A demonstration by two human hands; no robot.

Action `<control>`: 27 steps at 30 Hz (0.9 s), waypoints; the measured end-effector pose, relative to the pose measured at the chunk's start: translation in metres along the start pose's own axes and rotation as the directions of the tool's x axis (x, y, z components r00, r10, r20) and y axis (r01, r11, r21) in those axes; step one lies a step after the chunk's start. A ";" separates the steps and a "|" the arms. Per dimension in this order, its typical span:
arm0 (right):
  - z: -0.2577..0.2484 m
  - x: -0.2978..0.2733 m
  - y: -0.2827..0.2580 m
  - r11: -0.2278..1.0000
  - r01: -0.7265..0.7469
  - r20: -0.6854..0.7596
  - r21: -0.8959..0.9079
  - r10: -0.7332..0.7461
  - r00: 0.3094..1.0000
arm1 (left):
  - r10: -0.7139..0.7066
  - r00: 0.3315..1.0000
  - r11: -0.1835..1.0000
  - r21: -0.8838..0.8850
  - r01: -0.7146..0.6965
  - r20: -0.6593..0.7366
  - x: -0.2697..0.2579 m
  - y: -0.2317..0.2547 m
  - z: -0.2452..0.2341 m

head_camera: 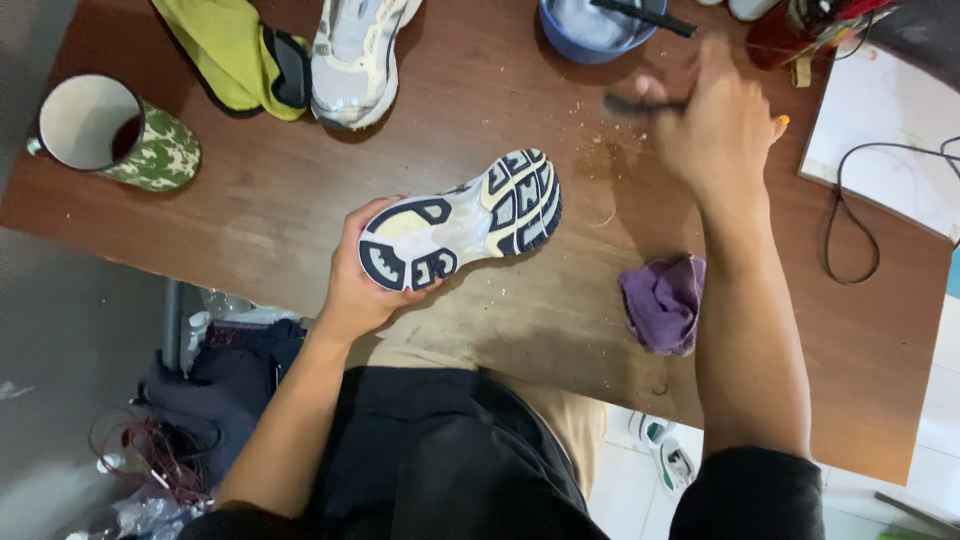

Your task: The person cleans the sole of a white and blue sneaker using a purple cloth, a black brush, and an orange utility knife. They wipe the sole, scrub the treads with the brush, and scrape debris from the grooves with the knife, repeating these actions across the entire bottom of the shoe.

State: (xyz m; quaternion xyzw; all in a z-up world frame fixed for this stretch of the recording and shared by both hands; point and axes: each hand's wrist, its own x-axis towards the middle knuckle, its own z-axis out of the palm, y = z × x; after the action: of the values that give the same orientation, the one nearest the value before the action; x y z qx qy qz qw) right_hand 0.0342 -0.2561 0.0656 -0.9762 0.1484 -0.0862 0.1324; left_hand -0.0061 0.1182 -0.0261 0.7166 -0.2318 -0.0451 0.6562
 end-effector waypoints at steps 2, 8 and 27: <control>0.010 0.026 0.001 0.996 0.088 -0.042 0.029 -0.087 0.995 | 0.011 1.000 1.000 0.007 -0.011 -0.009 0.001 0.002 0.000; 0.068 0.082 -0.009 0.993 0.109 -0.161 -0.041 -0.114 0.980 | 0.046 0.999 0.999 0.009 -0.046 0.005 0.004 0.007 0.000; 0.049 0.050 -0.013 0.866 0.499 -0.516 0.031 -0.414 0.750 | 0.057 0.996 0.998 -0.045 -0.054 0.065 0.006 0.005 -0.002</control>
State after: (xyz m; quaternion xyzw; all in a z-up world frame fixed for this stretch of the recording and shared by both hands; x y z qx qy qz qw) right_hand 0.0953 -0.2485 0.0294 -0.9128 -0.0742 -0.3740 0.1462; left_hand -0.0015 0.1173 -0.0192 0.6937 -0.2721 -0.0557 0.6645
